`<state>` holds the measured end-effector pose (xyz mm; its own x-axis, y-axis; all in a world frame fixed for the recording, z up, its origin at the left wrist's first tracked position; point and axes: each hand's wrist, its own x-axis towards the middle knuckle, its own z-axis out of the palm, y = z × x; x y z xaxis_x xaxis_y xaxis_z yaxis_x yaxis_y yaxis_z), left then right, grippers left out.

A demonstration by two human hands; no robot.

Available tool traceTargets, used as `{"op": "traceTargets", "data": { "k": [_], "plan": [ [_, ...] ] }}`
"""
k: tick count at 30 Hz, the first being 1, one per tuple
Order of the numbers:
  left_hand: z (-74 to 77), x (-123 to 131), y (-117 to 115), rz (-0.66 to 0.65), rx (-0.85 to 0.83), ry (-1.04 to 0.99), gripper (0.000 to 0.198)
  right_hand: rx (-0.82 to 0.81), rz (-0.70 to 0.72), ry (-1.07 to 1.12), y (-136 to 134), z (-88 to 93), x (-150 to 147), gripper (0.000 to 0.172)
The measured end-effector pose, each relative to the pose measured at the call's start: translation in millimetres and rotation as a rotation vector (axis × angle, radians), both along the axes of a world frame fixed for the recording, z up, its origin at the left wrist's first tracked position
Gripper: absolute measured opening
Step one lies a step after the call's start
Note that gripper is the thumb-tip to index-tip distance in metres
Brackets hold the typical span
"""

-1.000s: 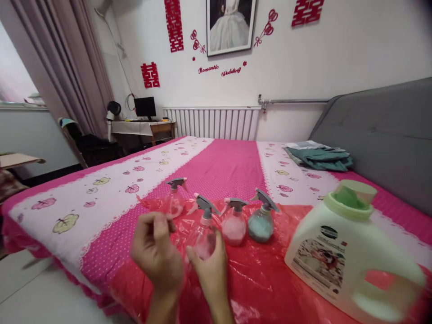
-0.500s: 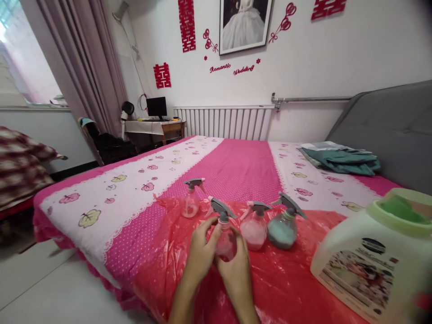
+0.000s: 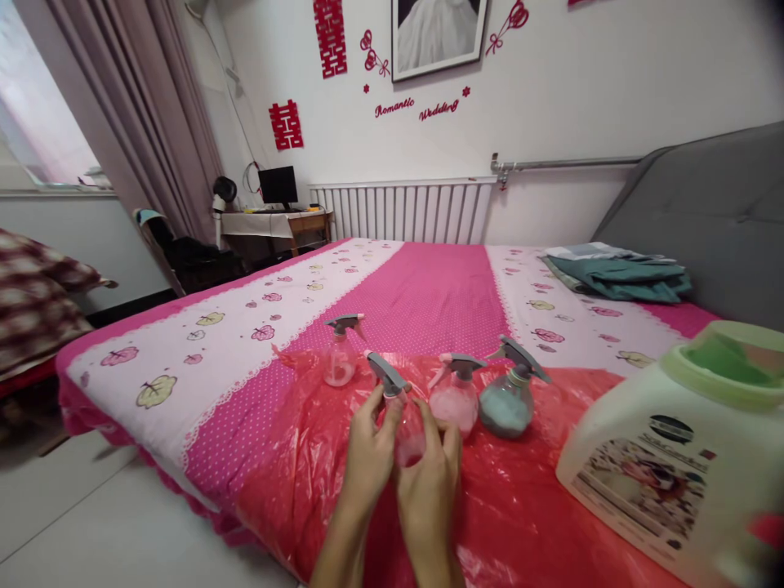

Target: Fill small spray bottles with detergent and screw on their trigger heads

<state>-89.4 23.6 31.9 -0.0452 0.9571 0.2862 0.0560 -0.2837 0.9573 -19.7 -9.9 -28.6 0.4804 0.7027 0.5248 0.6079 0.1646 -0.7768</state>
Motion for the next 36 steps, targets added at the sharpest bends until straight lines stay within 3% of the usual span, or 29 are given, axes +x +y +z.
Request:
{"op": "traceTargets", "data": {
  "k": [3,6,11,14,17,20,22,29,33,36],
  "plan": [
    [-0.6,8,-5,0.087,-0.003,0.006,0.039,-0.019,-0.061,-0.033,-1,0.0,-1,0.06],
    [-1.7,17,-8,0.191,-0.012,-0.025,0.038,-0.032,-0.114,-0.058,-1,2.6,-1,0.051],
    [0.9,16,-2,0.004,-0.08,-0.22,0.049,-0.046,-0.124,-0.102,-3,10.7,6,0.047],
    [5.3,2,2,-0.072,-0.11,-0.232,0.053,-0.047,0.068,-0.078,-2,7.7,19,0.069],
    [11.4,-13,0,-0.139,-0.132,-0.216,0.051,-0.12,0.436,0.15,-1,-3.5,33,0.088],
    [16.9,-19,-4,-0.212,-0.154,-0.162,0.048,-0.178,0.533,0.239,0,-12.4,39,0.079],
    [18.3,-18,-4,-0.194,-0.142,-0.102,0.047,-0.177,0.475,0.211,0,-12.1,36,0.075],
    [8.5,-6,3,0.068,-0.111,-0.006,0.039,-0.19,0.11,0.023,-3,8.0,17,0.066],
    [-0.4,3,4,0.23,-0.093,-0.008,0.036,-0.212,0.016,-0.088,-7,10.3,12,0.06],
    [-3.7,10,3,0.264,-0.089,-0.028,0.041,-0.233,-0.025,-0.142,-8,8.8,10,0.051]
  ]
}}
